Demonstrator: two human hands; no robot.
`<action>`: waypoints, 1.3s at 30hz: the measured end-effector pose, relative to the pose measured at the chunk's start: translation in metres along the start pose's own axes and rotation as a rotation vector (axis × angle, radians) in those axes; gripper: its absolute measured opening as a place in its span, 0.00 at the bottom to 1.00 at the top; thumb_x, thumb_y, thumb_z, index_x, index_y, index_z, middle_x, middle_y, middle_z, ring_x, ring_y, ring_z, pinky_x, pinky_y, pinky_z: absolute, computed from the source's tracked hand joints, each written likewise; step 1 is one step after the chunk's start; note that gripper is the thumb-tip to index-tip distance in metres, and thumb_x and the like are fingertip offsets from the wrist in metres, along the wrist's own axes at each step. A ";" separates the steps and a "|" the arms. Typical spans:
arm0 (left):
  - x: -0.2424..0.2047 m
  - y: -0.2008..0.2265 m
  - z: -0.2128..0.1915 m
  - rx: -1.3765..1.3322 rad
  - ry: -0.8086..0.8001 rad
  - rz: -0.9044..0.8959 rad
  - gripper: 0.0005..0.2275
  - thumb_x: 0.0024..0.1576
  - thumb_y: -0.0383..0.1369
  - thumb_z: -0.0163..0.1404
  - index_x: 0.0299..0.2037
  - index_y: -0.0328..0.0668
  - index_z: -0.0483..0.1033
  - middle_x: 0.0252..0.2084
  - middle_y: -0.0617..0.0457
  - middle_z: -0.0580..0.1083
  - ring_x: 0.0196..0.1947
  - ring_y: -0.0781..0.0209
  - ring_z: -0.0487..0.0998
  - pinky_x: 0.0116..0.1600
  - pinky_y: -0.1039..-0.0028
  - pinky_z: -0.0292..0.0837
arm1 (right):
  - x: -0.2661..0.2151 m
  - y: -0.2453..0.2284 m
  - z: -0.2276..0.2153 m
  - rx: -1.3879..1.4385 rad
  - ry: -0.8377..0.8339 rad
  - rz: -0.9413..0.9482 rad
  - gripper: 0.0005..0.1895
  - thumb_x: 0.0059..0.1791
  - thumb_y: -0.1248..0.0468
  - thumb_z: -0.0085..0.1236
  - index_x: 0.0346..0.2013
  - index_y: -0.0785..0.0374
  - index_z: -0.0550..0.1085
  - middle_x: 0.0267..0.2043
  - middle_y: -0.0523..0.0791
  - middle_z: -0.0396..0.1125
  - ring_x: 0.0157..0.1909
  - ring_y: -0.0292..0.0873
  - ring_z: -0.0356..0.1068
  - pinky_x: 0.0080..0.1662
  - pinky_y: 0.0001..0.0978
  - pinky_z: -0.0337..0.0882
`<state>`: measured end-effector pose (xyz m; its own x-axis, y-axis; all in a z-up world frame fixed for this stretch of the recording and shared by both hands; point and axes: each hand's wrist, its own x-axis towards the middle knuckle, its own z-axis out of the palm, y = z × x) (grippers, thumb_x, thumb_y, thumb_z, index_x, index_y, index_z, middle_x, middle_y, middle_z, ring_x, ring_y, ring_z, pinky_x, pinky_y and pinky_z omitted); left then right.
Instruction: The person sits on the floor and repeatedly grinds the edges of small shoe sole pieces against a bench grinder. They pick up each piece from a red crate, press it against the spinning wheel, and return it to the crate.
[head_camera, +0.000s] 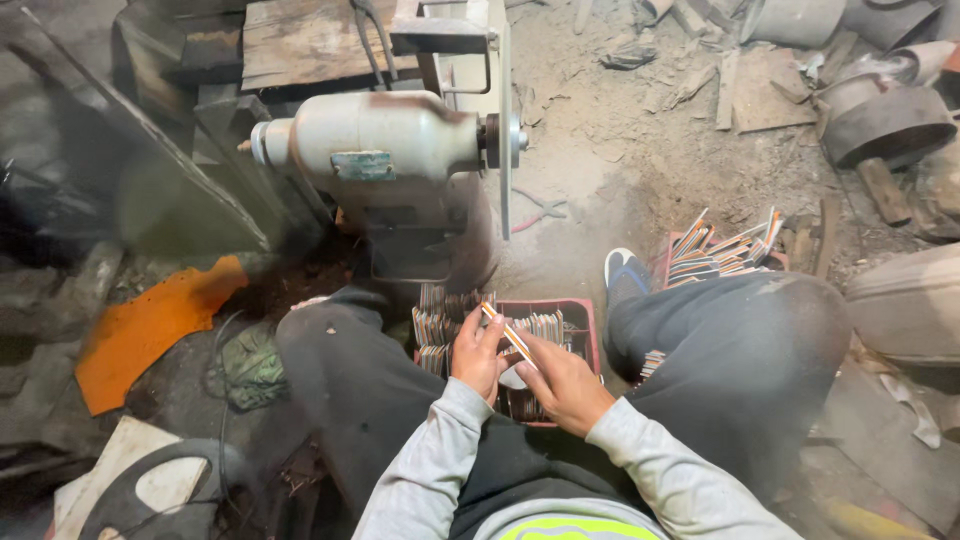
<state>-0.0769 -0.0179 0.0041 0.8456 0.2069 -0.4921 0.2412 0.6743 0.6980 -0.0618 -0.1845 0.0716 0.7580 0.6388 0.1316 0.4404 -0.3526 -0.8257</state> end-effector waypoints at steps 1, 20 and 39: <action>-0.009 0.004 -0.004 -0.005 -0.024 0.013 0.20 0.63 0.32 0.50 0.64 0.38 0.64 0.48 0.46 0.74 0.45 0.55 0.77 0.44 0.63 0.79 | -0.005 -0.009 -0.003 0.051 -0.005 -0.022 0.24 0.55 0.64 0.49 0.66 0.67 0.64 0.61 0.58 0.69 0.59 0.58 0.71 0.57 0.42 0.69; -0.051 0.034 0.016 -0.056 -0.188 0.000 0.19 0.62 0.30 0.50 0.64 0.39 0.67 0.52 0.41 0.75 0.51 0.49 0.80 0.48 0.61 0.83 | -0.034 -0.046 -0.014 0.323 -0.067 0.393 0.29 0.51 0.62 0.53 0.68 0.57 0.65 0.54 0.47 0.78 0.47 0.32 0.73 0.48 0.31 0.77; -0.079 0.057 0.045 0.328 -0.328 0.134 0.27 0.60 0.39 0.53 0.69 0.41 0.61 0.53 0.46 0.75 0.53 0.58 0.74 0.55 0.67 0.71 | -0.032 -0.006 -0.046 0.973 -0.100 0.318 0.16 0.53 0.57 0.55 0.48 0.66 0.72 0.39 0.43 0.68 0.40 0.40 0.67 0.44 0.37 0.69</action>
<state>-0.1081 -0.0277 0.1062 0.9723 0.0063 -0.2335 0.2129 0.3869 0.8972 -0.0662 -0.2345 0.0978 0.7082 0.6826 -0.1805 -0.3879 0.1625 -0.9073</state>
